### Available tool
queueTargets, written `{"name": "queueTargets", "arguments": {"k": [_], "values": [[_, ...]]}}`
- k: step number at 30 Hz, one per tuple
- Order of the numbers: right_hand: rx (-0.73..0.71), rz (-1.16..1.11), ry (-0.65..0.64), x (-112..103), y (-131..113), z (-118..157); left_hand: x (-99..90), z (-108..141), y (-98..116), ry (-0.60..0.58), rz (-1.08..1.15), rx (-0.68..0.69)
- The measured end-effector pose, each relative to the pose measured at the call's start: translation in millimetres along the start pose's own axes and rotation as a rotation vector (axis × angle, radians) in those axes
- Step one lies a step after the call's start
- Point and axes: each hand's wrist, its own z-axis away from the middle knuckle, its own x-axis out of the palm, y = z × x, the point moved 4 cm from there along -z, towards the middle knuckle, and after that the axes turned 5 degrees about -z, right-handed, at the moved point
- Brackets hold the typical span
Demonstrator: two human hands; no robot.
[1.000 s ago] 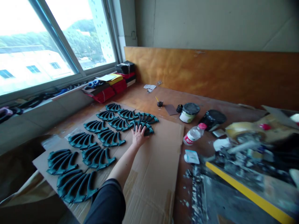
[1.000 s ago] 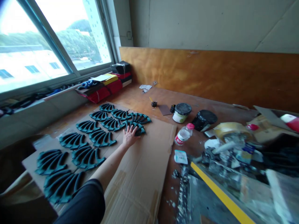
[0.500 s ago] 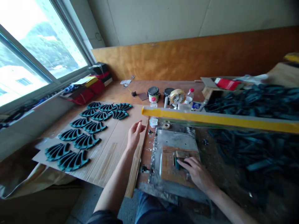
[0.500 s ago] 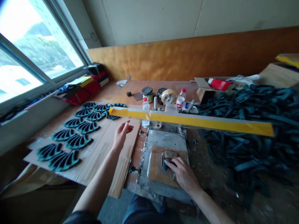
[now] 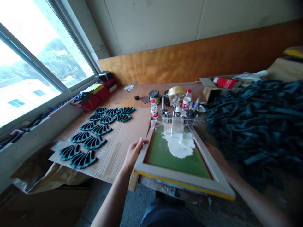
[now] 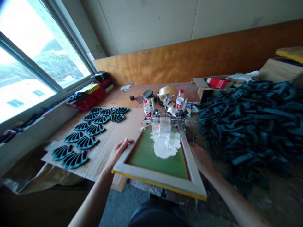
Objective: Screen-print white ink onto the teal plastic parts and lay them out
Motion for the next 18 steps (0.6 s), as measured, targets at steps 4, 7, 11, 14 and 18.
{"name": "queueTargets", "arguments": {"k": [4,7,11,14,18], "values": [[-0.012,0.013,0.074,-14,-11,-50,-1.3,2,-86,-0.024,-0.14,-0.071],[-0.077,0.069,-0.103,6,-45,-78,2.9,-9,-122,0.017,-0.282,-0.06],[-0.053,0.037,-0.338,35,-68,-64,4.9,-17,-134,-0.009,-0.354,-0.053],[-0.19,-0.039,-0.373,34,-72,-28,3.6,-18,-136,-0.037,-0.355,-0.047],[-0.423,-0.146,-0.47,17,-76,-1,3.1,-18,-141,-0.044,-0.326,-0.045]]}}
